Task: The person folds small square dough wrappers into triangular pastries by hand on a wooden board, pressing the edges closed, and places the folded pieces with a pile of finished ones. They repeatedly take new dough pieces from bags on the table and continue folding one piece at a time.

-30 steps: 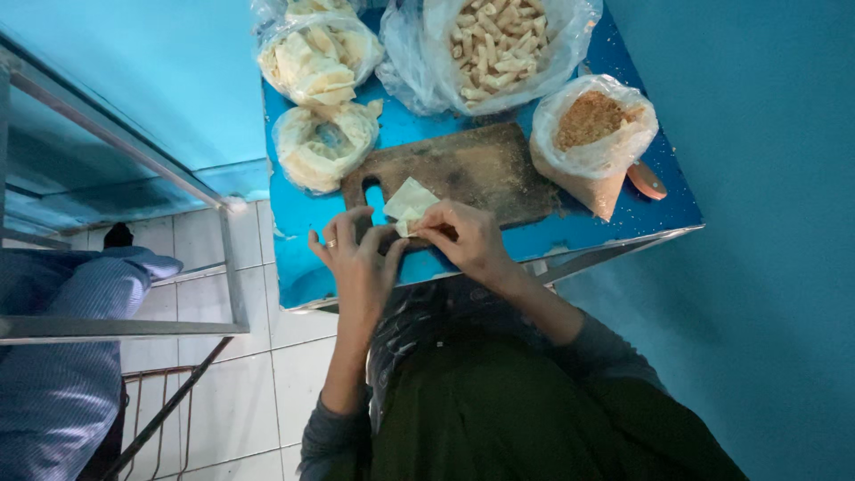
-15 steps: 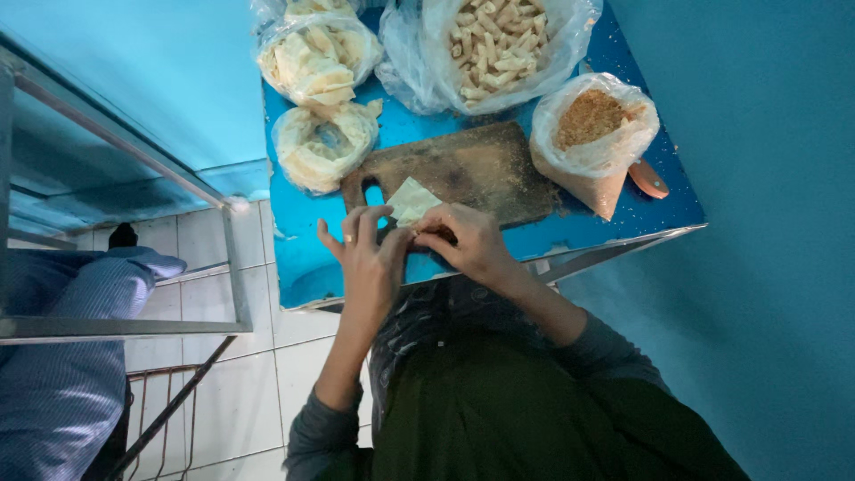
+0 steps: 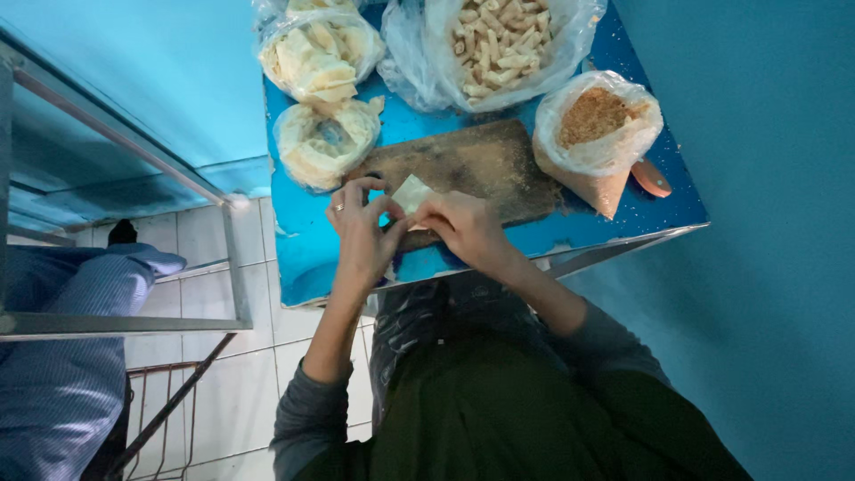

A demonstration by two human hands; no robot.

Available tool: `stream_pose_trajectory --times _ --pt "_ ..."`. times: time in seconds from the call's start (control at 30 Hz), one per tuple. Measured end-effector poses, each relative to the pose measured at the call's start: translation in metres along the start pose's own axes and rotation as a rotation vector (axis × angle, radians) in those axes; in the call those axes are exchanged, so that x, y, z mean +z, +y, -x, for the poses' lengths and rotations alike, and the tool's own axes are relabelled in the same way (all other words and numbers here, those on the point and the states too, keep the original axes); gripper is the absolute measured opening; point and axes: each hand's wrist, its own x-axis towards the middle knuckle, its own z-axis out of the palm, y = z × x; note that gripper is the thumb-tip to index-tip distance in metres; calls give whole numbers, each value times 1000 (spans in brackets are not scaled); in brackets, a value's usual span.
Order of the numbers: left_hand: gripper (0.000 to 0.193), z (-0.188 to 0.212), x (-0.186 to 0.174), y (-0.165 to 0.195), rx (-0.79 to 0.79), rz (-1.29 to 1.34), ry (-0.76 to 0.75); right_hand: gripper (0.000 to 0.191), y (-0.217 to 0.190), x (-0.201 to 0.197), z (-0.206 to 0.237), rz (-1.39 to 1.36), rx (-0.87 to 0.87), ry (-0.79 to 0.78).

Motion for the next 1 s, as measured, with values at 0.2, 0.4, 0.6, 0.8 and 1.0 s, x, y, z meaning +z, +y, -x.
stream_pose_trajectory --times 0.2,0.4,0.6,0.8,1.0 --pt "15 4 -20 6 210 -51 -46 13 -8 -8 6 95 -211 75" --pt "9 7 -15 14 233 -207 -63 16 -7 -9 -6 30 -79 17" --pt "8 5 0 7 156 -184 -48 20 -3 0 -1 71 -125 85" --pt "17 1 6 1 85 -43 45 20 8 6 -14 -73 122 -40" --pt "18 3 0 0 142 -68 75 12 1 3 -10 -37 32 10"
